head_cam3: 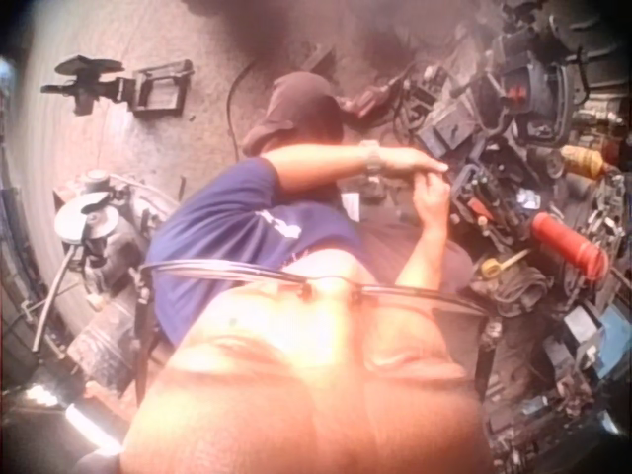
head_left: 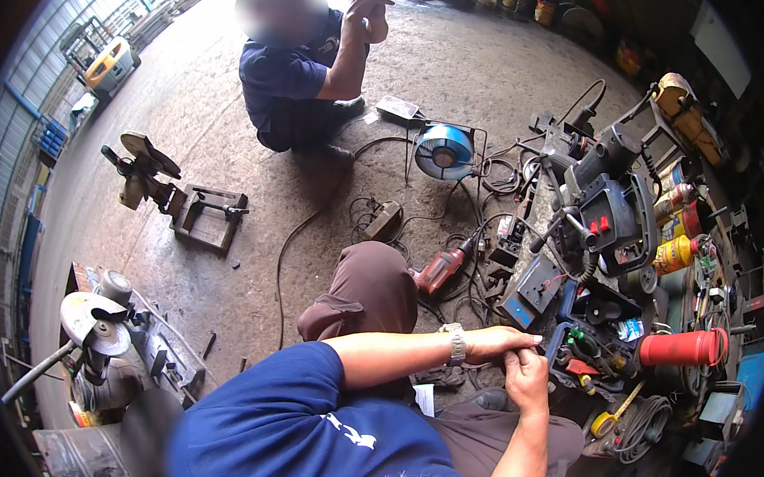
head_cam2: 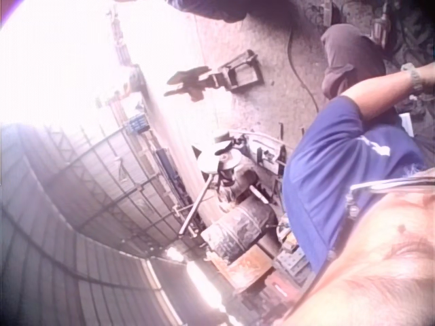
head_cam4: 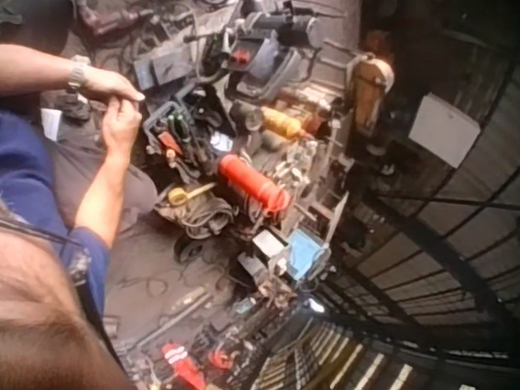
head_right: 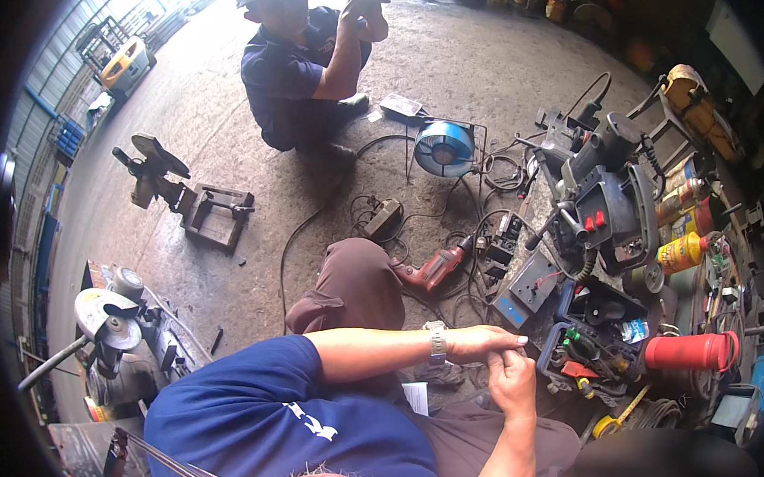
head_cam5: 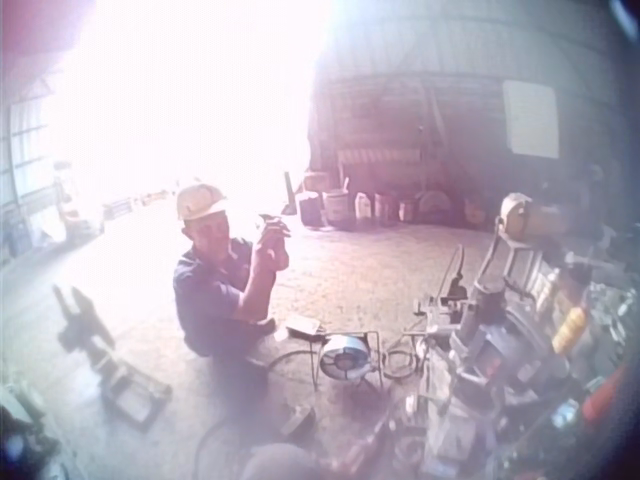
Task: The person sits on the floor of a workshop and manipulates a small electronic device with wires. They repeatedly connect and disconnect wires, adjust components, and handle the device with both hands while other workers are visible in the background.
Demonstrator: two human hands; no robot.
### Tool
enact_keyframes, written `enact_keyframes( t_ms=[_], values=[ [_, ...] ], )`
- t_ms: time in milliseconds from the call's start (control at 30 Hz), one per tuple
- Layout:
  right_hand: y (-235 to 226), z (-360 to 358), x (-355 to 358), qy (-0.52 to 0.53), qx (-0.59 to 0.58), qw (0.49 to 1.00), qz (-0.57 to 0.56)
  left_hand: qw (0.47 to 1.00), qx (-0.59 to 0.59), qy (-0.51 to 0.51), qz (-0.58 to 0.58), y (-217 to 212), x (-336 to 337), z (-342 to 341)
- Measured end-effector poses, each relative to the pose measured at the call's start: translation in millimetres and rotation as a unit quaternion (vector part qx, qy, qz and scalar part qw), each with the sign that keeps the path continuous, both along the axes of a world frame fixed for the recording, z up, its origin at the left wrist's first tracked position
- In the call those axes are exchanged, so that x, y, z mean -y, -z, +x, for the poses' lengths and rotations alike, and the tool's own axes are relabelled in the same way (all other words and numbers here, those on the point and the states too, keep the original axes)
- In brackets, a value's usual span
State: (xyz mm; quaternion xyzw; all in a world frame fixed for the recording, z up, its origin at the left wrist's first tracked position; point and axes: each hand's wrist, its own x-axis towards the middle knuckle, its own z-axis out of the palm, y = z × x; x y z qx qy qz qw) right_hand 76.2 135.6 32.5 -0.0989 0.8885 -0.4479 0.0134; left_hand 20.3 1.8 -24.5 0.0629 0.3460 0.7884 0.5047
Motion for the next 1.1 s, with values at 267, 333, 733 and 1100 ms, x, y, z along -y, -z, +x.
enact_keyframes(
  t_ms=[267,333,733,1100],
  values=[
    [1.3,0.7,8.3,-0.001,0.061,0.997,0.042,0.984,-0.105,-0.007,-0.145,16.8,5.4,-7.2],
    [8.6,-0.6,-0.3,0.010,0.046,0.998,0.034,0.973,-0.145,0.015,-0.176,6.6,4.8,-15.0],
    [27.5,-6.0,-24.9,0.014,0.091,0.992,0.084,0.988,0.025,-0.082,-0.129,32.3,-30.5,-15.6],
    [32.5,-11.0,-6.3,0.017,0.167,0.965,0.203,0.917,-0.310,-0.094,-0.234,15.5,-14.8,-12.4]
  ],
)
